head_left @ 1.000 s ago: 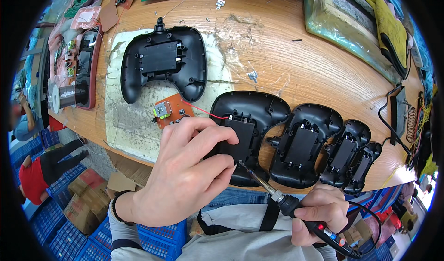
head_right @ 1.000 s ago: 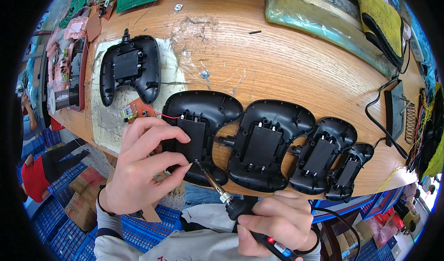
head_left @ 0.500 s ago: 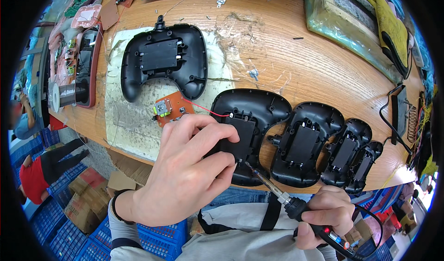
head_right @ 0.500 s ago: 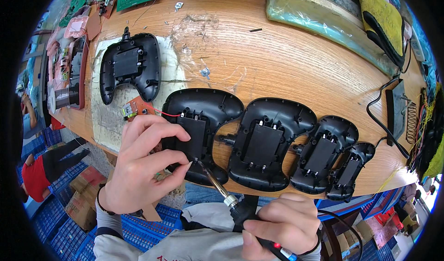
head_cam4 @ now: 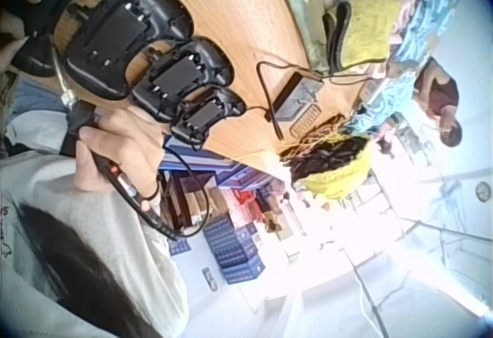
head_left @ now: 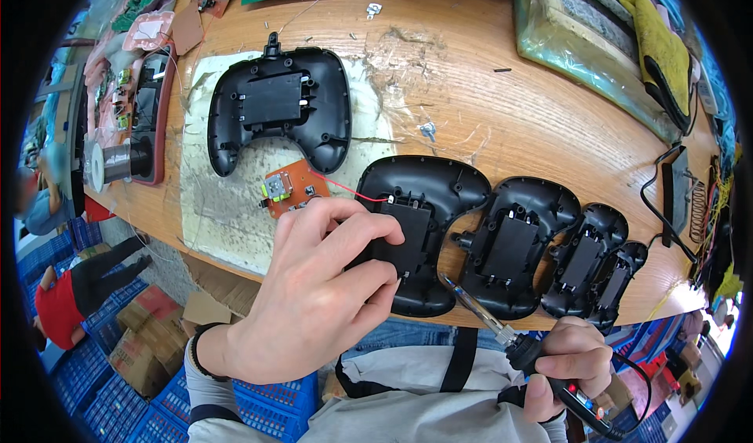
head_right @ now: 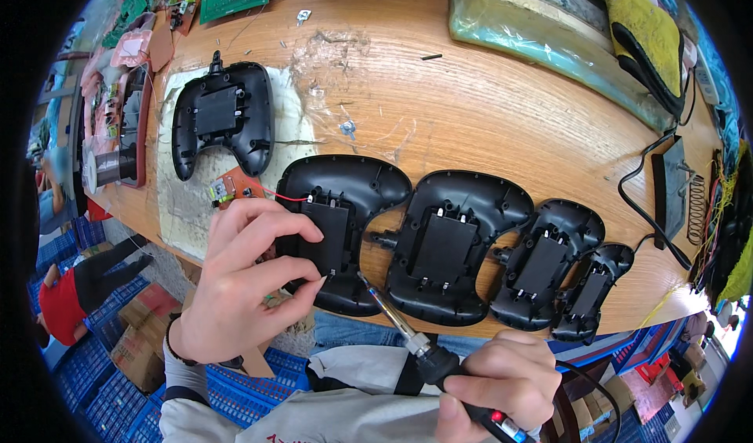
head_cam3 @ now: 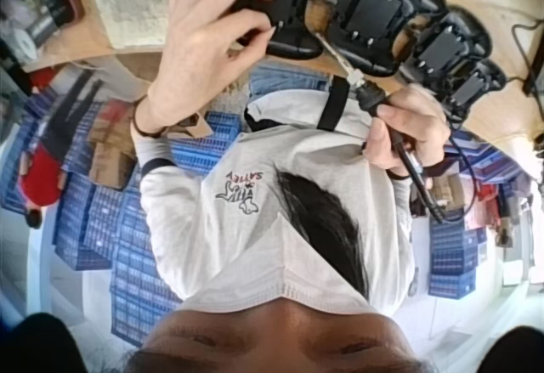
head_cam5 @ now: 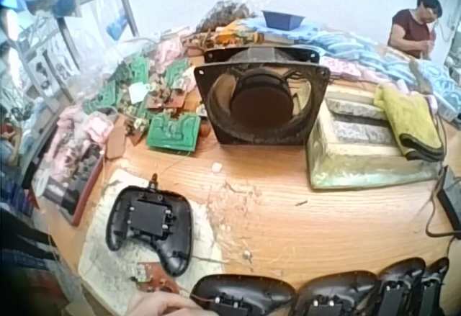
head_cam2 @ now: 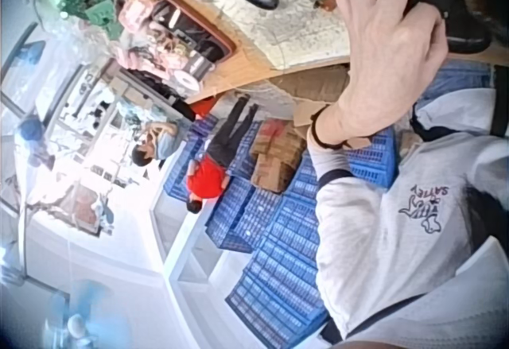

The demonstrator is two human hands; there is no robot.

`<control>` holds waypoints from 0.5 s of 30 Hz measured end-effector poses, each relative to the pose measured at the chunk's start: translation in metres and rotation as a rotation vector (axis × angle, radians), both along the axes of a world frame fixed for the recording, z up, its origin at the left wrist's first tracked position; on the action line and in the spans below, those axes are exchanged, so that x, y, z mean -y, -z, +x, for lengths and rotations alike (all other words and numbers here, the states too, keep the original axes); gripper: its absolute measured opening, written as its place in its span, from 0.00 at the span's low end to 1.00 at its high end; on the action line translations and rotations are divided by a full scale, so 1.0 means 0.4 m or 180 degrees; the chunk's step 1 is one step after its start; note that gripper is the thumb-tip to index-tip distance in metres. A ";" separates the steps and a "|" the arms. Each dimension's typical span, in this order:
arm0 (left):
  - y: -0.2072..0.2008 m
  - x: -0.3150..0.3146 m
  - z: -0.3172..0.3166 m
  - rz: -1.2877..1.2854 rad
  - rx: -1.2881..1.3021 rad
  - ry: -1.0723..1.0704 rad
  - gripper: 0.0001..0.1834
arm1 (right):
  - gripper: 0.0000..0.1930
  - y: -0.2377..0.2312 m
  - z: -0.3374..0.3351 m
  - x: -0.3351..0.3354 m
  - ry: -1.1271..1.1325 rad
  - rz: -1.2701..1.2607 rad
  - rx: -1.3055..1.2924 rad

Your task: Soldering wires to circuit boards and assembling them into controller housings.

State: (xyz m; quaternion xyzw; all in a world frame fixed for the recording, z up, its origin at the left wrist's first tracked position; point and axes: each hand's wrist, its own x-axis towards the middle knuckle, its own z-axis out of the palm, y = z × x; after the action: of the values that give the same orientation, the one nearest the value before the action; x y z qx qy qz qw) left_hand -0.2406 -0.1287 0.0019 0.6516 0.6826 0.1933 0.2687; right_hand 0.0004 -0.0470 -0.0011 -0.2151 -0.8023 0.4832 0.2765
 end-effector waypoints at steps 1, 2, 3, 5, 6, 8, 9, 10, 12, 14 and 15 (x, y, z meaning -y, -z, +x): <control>0.000 0.000 0.000 0.0010 0.0005 -0.0004 0.08 | 0.14 0.000 0.003 0.003 0.0121 -0.0019 -0.0030; 0.000 0.001 0.001 0.0018 0.0006 -0.0009 0.08 | 0.14 0.000 0.006 0.005 0.0240 -0.0040 -0.0063; 0.000 0.002 0.000 0.0026 -0.0008 -0.0014 0.08 | 0.14 0.001 0.006 0.007 0.0235 -0.0033 -0.0077; -0.003 0.000 0.002 0.0059 0.0012 0.0017 0.08 | 0.14 -0.007 0.013 0.012 0.0422 -0.0002 -0.0121; -0.008 -0.002 0.003 0.0094 0.0003 0.0025 0.08 | 0.14 -0.012 0.017 0.014 0.0430 0.0032 -0.0132; -0.018 -0.003 -0.002 0.0064 -0.0029 0.0017 0.08 | 0.14 -0.003 0.019 0.014 0.0508 -0.0074 -0.0208; -0.025 -0.002 -0.006 0.0054 -0.0082 -0.0001 0.08 | 0.14 0.004 0.019 0.018 0.0489 -0.0089 -0.0259; -0.030 -0.005 -0.012 -0.0012 0.0103 -0.0028 0.09 | 0.14 0.008 0.020 0.022 0.0705 0.0012 -0.0338; -0.040 -0.009 -0.032 -0.0062 0.0229 -0.0074 0.09 | 0.15 0.002 0.025 0.028 0.1015 -0.0061 -0.0367; -0.035 0.001 -0.058 0.0093 0.0549 -0.0727 0.12 | 0.12 -0.017 0.030 0.009 0.0697 -0.0252 -0.0436; -0.035 -0.003 -0.083 0.0114 0.0510 -0.0744 0.12 | 0.11 -0.020 0.029 0.002 0.0396 -0.0447 -0.0455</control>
State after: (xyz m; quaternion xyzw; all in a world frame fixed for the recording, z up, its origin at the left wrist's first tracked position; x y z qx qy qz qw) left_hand -0.2736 -0.1277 0.0157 0.5548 0.7266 0.2868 0.2864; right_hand 0.0119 -0.0479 0.0067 -0.2483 -0.7298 0.5343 0.3467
